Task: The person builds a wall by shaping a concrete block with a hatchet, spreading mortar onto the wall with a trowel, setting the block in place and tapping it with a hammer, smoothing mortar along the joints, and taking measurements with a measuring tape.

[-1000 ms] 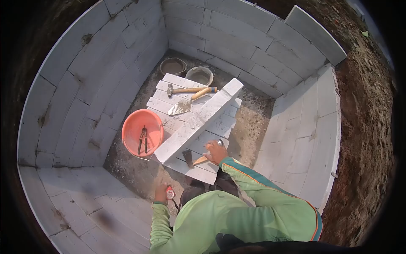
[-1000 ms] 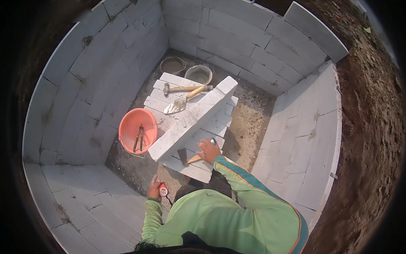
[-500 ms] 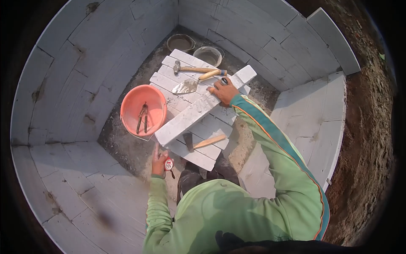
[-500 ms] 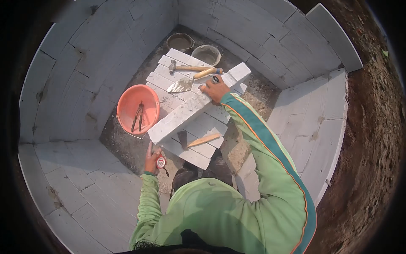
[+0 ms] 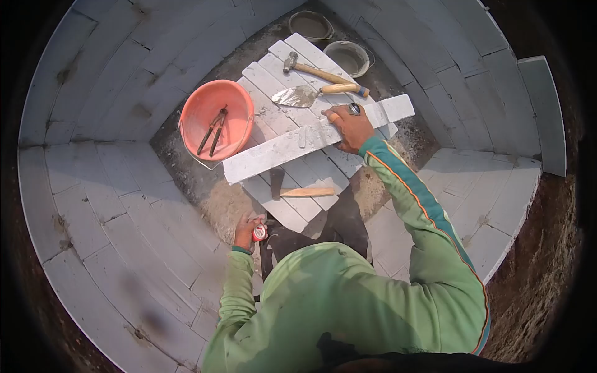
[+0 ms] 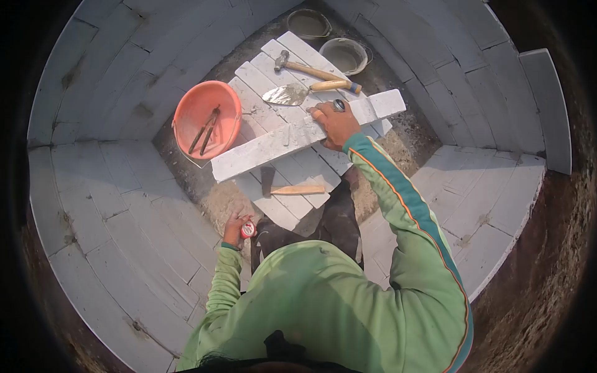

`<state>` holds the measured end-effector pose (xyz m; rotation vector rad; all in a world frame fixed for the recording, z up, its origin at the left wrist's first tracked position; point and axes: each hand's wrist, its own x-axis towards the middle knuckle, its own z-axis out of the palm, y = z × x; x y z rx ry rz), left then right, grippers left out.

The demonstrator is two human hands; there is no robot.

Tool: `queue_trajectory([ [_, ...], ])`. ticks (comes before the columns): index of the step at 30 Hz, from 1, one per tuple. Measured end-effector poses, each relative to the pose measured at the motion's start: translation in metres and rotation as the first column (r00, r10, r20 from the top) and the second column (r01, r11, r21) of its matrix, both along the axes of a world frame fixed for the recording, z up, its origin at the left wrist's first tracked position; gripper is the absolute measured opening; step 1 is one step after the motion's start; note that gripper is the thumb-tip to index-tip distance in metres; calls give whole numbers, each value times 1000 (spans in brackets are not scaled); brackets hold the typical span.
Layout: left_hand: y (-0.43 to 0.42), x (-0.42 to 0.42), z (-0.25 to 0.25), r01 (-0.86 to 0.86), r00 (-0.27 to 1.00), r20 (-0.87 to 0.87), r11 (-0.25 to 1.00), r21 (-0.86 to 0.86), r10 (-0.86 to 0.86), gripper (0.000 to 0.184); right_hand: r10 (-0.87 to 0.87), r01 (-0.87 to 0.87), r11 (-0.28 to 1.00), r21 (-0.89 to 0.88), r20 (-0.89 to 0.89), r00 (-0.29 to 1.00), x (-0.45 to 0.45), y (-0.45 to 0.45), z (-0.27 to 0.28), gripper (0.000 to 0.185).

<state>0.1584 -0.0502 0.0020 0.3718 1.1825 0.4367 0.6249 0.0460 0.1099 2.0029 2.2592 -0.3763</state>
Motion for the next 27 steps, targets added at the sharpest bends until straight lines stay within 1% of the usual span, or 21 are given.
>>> queue_trajectory([
  [1,-13,11,8,-27,999,-37,999,-43,25,72,-3,2,1000,-9,-15,1000,2,-4,-2,95],
  [2,-21,23,18,-79,994,-81,996,-44,76,65,8,-4,999,47,-93,996,3,0,-3,91],
  [5,-62,79,43,-224,966,-149,973,-60,214,59,65,-54,996,76,-141,988,15,-5,-7,87],
  [6,-77,98,50,-226,961,-176,972,-63,212,58,128,-96,982,164,-194,973,23,-12,-6,86],
  [8,-94,134,45,-236,952,-213,970,-64,218,56,260,-156,924,350,-272,927,35,-23,-4,85],
  [11,-89,175,31,-320,908,-282,947,14,311,42,475,-215,815,537,-409,779,54,-60,-13,77],
  [12,-86,187,24,-354,892,-282,934,52,353,39,515,-249,821,513,-478,712,66,-75,-12,59],
  [13,-85,197,11,-410,845,-341,909,82,412,34,499,-317,859,402,-515,697,79,-97,-23,50],
  [14,-81,204,4,-409,827,-386,908,86,409,32,477,-384,879,283,-546,688,92,-122,-42,41],
  [16,-87,196,-53,-419,730,-501,883,212,466,37,308,-360,932,35,-596,741,119,-167,-76,33],
  [18,-84,196,-76,-412,581,-659,871,268,478,44,43,-165,977,-139,-623,781,149,-206,-117,37],
  [19,-81,198,-85,-403,503,-723,868,290,474,48,10,-105,986,-132,-573,820,163,-214,-117,43],
  [21,-79,194,-98,-264,346,-857,916,303,383,50,-74,24,993,-116,-452,889,189,-229,-103,56],
  [22,-58,210,-106,-210,286,-882,923,323,374,51,-80,90,996,4,-433,898,201,-204,-85,65],
  [23,-62,215,-105,-167,266,-915,949,268,305,56,-92,148,984,98,-429,899,202,-195,-64,73],
  [24,-73,226,-68,-131,239,-947,974,186,213,61,-104,193,966,170,-427,898,208,-197,-41,82],
  [26,-67,246,-45,-113,135,-966,972,206,221,69,-92,225,927,299,-401,912,222,-168,-23,92],
  [27,-74,255,-44,-124,52,-960,956,266,274,71,-91,244,904,352,-399,913,225,-158,-18,97],
])
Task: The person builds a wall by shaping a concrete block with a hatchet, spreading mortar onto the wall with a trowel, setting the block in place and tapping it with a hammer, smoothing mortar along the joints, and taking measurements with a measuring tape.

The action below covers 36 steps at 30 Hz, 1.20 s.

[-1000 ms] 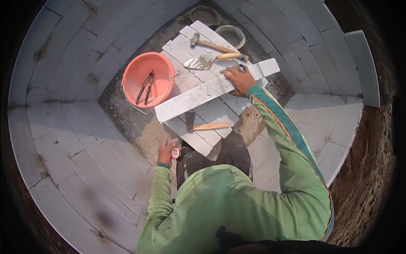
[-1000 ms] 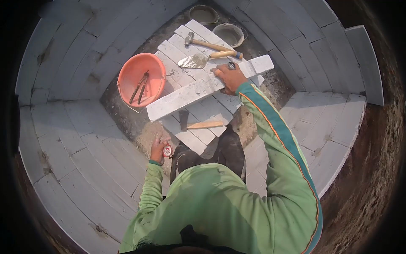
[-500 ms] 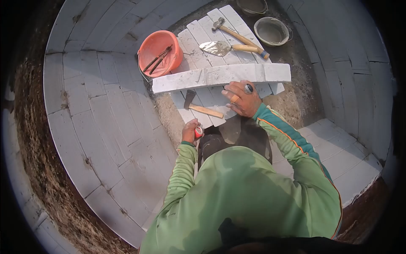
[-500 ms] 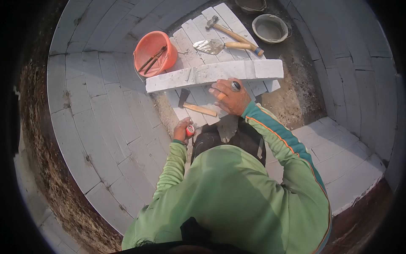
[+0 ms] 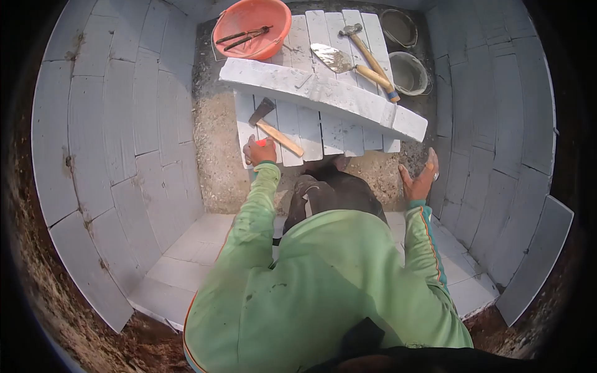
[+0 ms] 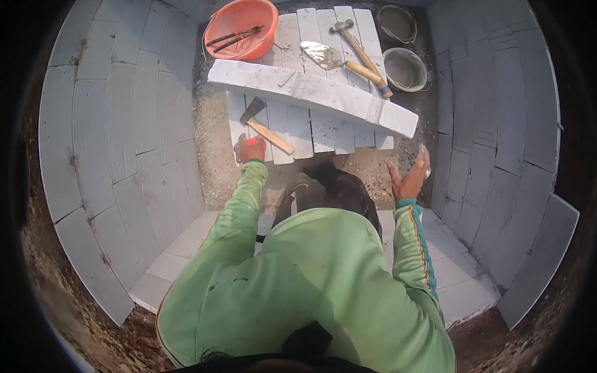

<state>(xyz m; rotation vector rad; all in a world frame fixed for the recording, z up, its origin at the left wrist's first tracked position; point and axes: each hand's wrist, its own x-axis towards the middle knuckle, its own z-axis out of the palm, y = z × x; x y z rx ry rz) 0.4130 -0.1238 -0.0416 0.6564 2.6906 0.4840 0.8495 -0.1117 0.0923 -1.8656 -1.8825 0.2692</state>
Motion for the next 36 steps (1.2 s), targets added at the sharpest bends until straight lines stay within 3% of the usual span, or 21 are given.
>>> queue_trajectory([
  [1,0,9,0,-25,996,-82,998,54,29,73,-16,16,1000,14,-28,999,4,14,3,101],
  [4,-9,37,13,119,991,11,927,354,-132,73,72,-73,997,-6,-38,997,-2,59,25,106],
  [5,-9,55,29,107,966,179,917,385,-188,65,180,-176,983,-56,91,979,-7,76,36,108],
  [6,-13,71,9,46,897,374,892,450,-235,63,291,-272,956,-114,211,933,-13,94,48,109],
  [7,-14,85,-9,-27,790,539,862,506,-292,61,397,-358,917,-175,319,861,-17,110,51,111],
  [9,-3,119,13,-196,409,885,926,323,-222,62,574,-452,806,-383,319,754,-11,140,41,115],
  [11,14,156,33,-345,173,981,927,144,-88,70,723,-551,671,-496,274,634,-6,167,35,120],
  [14,40,206,11,-530,122,990,838,129,-75,78,762,-633,547,-548,13,647,0,187,21,118],
  [18,66,255,-2,-794,136,989,602,77,52,85,818,-761,513,-397,-42,573,13,178,33,108],
  [19,73,265,12,-865,119,993,493,92,25,88,811,-757,509,-410,-67,582,16,176,48,106],
  [22,61,272,11,-951,-60,978,309,5,-198,98,778,-734,505,-455,-129,615,29,174,106,103],
  [25,52,281,3,-988,-110,849,146,-40,-517,97,744,-701,459,-546,-195,639,55,171,147,103],
  [28,66,283,-5,-992,0,877,113,62,-481,103,723,-656,409,-635,-212,657,84,171,161,105],
  [30,68,297,-14,-987,55,907,116,114,-417,90,680,-631,352,-692,-274,680,104,175,158,107],
  [32,62,315,0,-965,116,912,174,198,-394,82,624,-681,294,-671,-405,669,135,195,134,107],
  [33,52,320,14,-974,97,887,140,177,-451,72,479,-687,221,-692,-537,694,147,202,123,105],
  [36,20,310,21,-940,145,898,225,256,-416,71,438,-676,157,-720,-563,701,170,200,79,103],
])
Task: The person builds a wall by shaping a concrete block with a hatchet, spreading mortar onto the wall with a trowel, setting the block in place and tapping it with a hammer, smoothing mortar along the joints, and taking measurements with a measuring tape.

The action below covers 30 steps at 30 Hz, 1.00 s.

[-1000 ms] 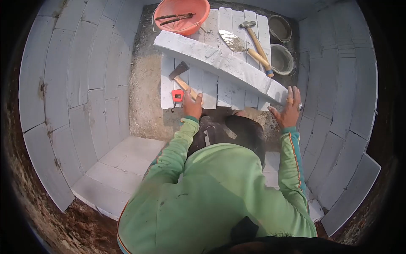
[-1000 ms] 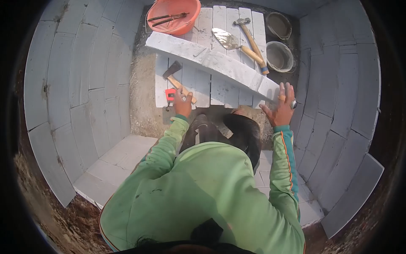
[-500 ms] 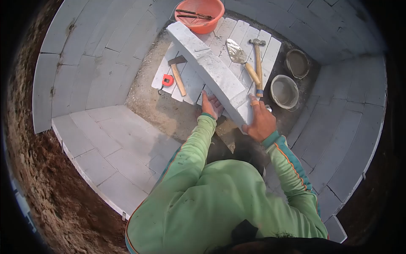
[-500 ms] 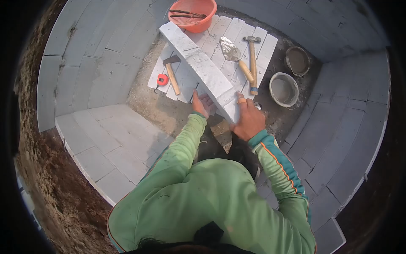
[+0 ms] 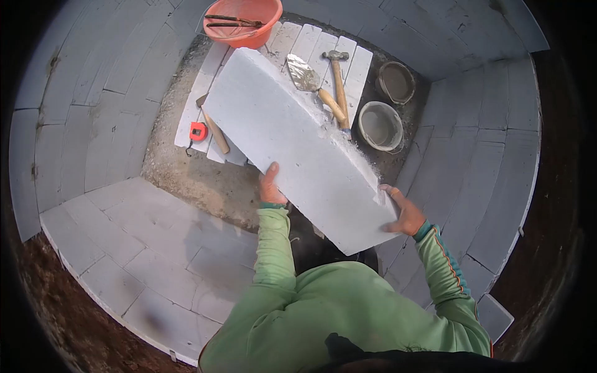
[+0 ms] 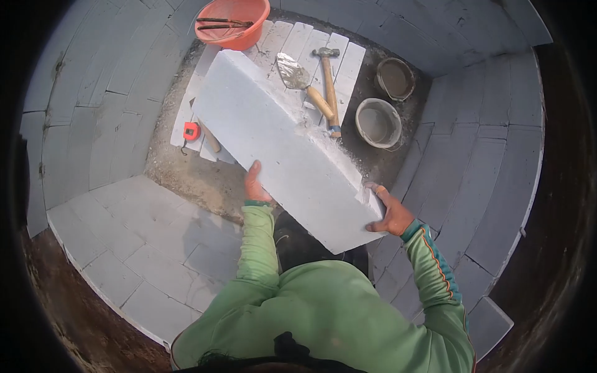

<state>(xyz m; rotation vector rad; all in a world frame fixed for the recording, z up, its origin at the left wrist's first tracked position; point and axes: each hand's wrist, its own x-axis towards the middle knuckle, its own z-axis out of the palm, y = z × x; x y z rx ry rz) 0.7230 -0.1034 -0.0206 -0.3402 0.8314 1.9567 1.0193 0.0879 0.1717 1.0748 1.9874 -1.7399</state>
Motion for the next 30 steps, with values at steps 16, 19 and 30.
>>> queue_trajectory([
  [16,73,-49,175,-546,257,-508,311,-778,-822,106,174,-108,160,981,80,981,-215,93,-225,52],
  [19,101,-38,150,-637,124,-418,251,-729,-900,105,172,-211,487,848,144,975,-236,125,-230,49],
  [30,198,-5,87,-744,48,-105,35,-667,-993,104,-394,394,918,41,15,919,58,296,-222,57],
])
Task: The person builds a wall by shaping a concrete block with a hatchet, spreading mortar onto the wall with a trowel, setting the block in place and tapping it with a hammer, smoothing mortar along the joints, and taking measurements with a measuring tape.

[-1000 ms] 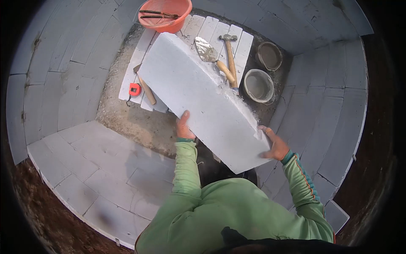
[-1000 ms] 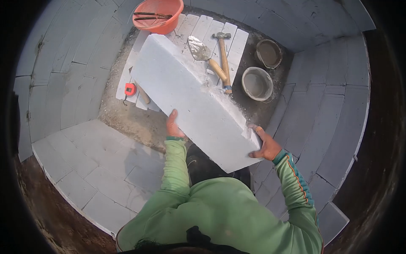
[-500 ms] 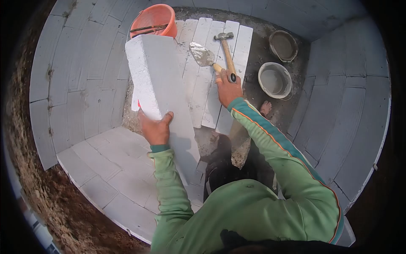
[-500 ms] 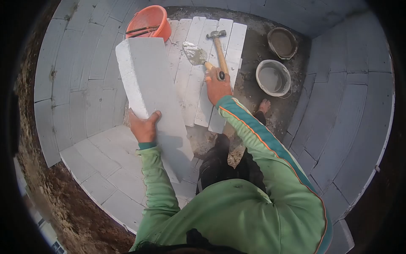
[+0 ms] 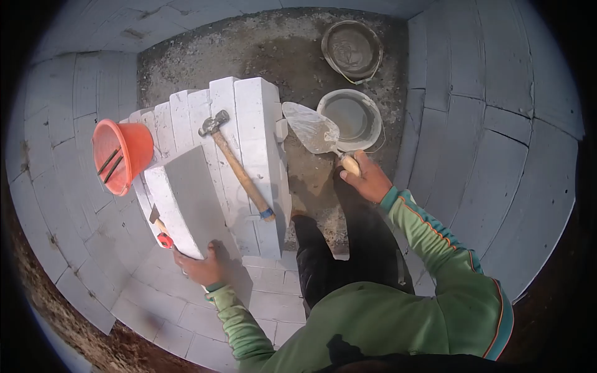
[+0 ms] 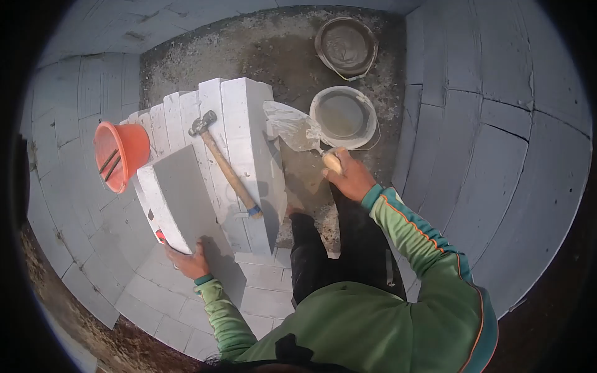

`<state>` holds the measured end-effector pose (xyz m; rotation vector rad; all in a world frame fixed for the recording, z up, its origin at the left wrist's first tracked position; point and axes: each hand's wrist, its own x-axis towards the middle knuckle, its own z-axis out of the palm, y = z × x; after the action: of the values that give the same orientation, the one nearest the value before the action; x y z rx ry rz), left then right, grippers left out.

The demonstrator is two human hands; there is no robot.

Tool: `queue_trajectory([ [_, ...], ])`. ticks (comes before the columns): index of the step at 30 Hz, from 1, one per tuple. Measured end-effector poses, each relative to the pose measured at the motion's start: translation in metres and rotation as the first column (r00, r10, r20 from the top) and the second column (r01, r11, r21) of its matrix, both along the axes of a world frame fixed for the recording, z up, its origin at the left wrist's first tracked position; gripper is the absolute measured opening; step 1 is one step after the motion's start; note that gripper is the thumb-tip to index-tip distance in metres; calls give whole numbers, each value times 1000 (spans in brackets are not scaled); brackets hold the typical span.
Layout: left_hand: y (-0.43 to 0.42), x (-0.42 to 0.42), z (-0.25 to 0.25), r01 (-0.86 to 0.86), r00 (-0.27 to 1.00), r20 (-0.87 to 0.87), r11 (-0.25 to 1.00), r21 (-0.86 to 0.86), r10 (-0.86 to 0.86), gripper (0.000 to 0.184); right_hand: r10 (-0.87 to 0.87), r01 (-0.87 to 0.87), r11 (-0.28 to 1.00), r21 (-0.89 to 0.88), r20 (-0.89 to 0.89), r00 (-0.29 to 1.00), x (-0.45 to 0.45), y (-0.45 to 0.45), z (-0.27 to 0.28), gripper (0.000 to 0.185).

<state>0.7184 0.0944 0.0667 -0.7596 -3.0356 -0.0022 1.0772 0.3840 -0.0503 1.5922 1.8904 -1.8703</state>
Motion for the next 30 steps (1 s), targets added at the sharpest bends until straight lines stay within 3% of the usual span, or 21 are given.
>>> queue_trajectory([
  [2,-10,-8,-5,114,993,-18,993,-32,-115,106,-82,64,991,114,159,984,29,44,-53,48],
  [4,-13,-15,-8,176,984,-28,982,-69,-178,108,-112,6,948,319,312,943,53,101,-149,40],
  [8,-13,-14,-7,176,984,-14,976,-131,-179,109,-170,-101,914,394,596,784,52,230,-300,37],
  [10,-27,-18,-9,162,986,-22,976,-148,-167,109,-226,-43,927,374,645,730,31,275,-343,39],
  [13,-23,-12,-8,100,995,-1,985,-142,-101,111,-148,-148,932,332,718,680,5,293,-443,38],
  [14,-22,-12,-9,90,996,-10,984,-155,-93,111,119,-435,872,224,764,634,-6,303,-465,38],
  [15,-23,-12,-8,80,996,-13,982,-171,-84,112,365,-684,721,105,782,505,-16,309,-476,37],
  [16,-24,-13,-7,69,997,-7,980,-189,-71,113,567,-872,490,-16,765,305,-17,306,-483,37],
  [17,-28,-14,-5,75,996,-26,977,-199,-81,114,450,-636,770,45,669,592,-7,295,-485,40],
  [18,-34,-15,-5,75,996,-40,975,-207,-85,115,234,-316,947,52,560,795,3,281,-467,45],
  [19,-37,-15,-9,76,995,-54,977,-198,-88,116,-55,47,998,31,452,890,14,275,-440,50],
  [20,-37,-13,-10,71,996,-42,978,-196,-81,117,-365,398,917,-26,346,864,23,271,-414,56],
  [22,-30,-12,-8,68,997,-26,982,-176,-73,118,-316,289,948,132,308,897,43,249,-370,60],
  [23,-25,-10,-8,75,997,-13,982,-172,-78,116,-492,503,862,-60,137,860,46,232,-347,53],
  [24,-20,-10,-8,86,996,0,983,-162,-87,113,-498,495,866,73,35,866,55,216,-347,55],
  [25,-16,-9,-6,97,995,10,984,-149,-96,111,-511,510,860,-40,-27,859,60,208,-319,58],
  [30,-25,-17,-12,133,989,-46,983,-125,-139,111,-573,579,812,-71,-284,768,55,160,-192,58],
])
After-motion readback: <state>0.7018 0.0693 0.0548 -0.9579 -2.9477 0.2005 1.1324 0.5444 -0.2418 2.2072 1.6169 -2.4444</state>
